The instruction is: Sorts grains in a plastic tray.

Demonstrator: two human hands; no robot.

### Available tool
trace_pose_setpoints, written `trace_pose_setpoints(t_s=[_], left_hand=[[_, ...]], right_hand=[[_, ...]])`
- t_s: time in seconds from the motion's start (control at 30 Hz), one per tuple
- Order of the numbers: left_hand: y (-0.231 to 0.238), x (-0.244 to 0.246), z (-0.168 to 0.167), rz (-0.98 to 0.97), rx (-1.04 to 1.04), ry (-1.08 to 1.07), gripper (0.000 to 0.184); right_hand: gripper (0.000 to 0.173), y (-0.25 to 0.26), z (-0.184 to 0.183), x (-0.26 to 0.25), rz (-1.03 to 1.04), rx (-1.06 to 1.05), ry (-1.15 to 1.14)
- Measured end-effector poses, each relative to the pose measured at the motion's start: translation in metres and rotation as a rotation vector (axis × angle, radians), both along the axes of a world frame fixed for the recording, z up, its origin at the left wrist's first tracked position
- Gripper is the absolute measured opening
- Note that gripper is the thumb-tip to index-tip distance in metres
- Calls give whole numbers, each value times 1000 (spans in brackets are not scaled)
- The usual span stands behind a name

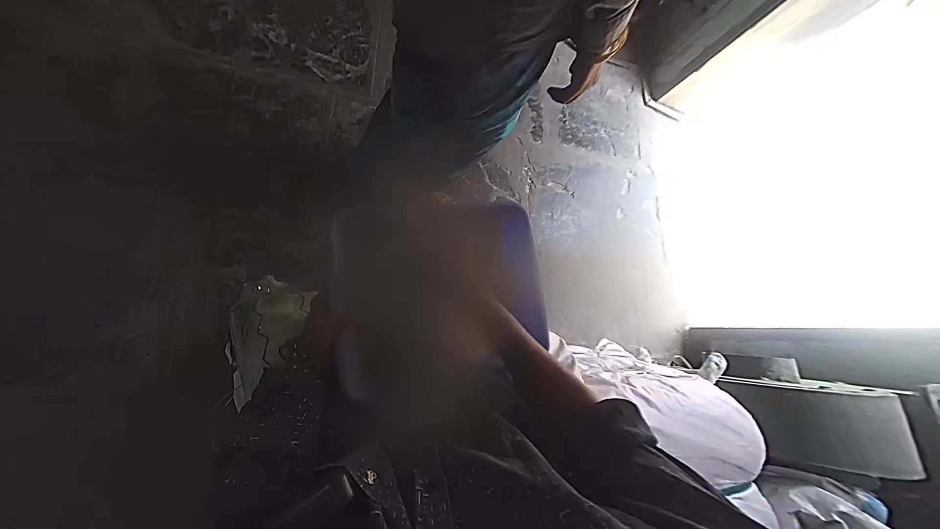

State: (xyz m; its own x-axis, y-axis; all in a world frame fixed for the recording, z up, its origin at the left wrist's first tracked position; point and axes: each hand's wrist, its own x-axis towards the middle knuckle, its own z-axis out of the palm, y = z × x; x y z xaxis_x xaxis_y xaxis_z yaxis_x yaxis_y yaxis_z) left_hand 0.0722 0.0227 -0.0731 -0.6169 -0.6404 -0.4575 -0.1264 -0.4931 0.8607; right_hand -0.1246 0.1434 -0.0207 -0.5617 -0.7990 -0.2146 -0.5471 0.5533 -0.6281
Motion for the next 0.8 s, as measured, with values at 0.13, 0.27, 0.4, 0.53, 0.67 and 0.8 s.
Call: trace_pose_setpoints(t_s=[0.13, 0.27, 0.4, 0.53, 0.67, 0.8], left_hand=[[3, -2, 9, 29, 20, -18, 59], [18, -30, 103, -14, 99, -399, 51], [2, -11, 30, 0, 30, -68, 50], [-7, -3, 0, -36, 55, 21, 51], [-7, -3, -3, -22, 76, 43, 48], [-1, -12, 24, -19, 48, -91, 55]], right_hand=[[22, -7, -5, 6, 27, 46, 0], [21, 0, -8, -25, -120, 17, -75], [25, 14, -9, -39, -258, -76, -36], [27, -17, -20, -32, -169, 127, -85], [33, -34, -35, 7, 143, -88, 129], [30, -43, 32, 49, 205, 285, -5]])
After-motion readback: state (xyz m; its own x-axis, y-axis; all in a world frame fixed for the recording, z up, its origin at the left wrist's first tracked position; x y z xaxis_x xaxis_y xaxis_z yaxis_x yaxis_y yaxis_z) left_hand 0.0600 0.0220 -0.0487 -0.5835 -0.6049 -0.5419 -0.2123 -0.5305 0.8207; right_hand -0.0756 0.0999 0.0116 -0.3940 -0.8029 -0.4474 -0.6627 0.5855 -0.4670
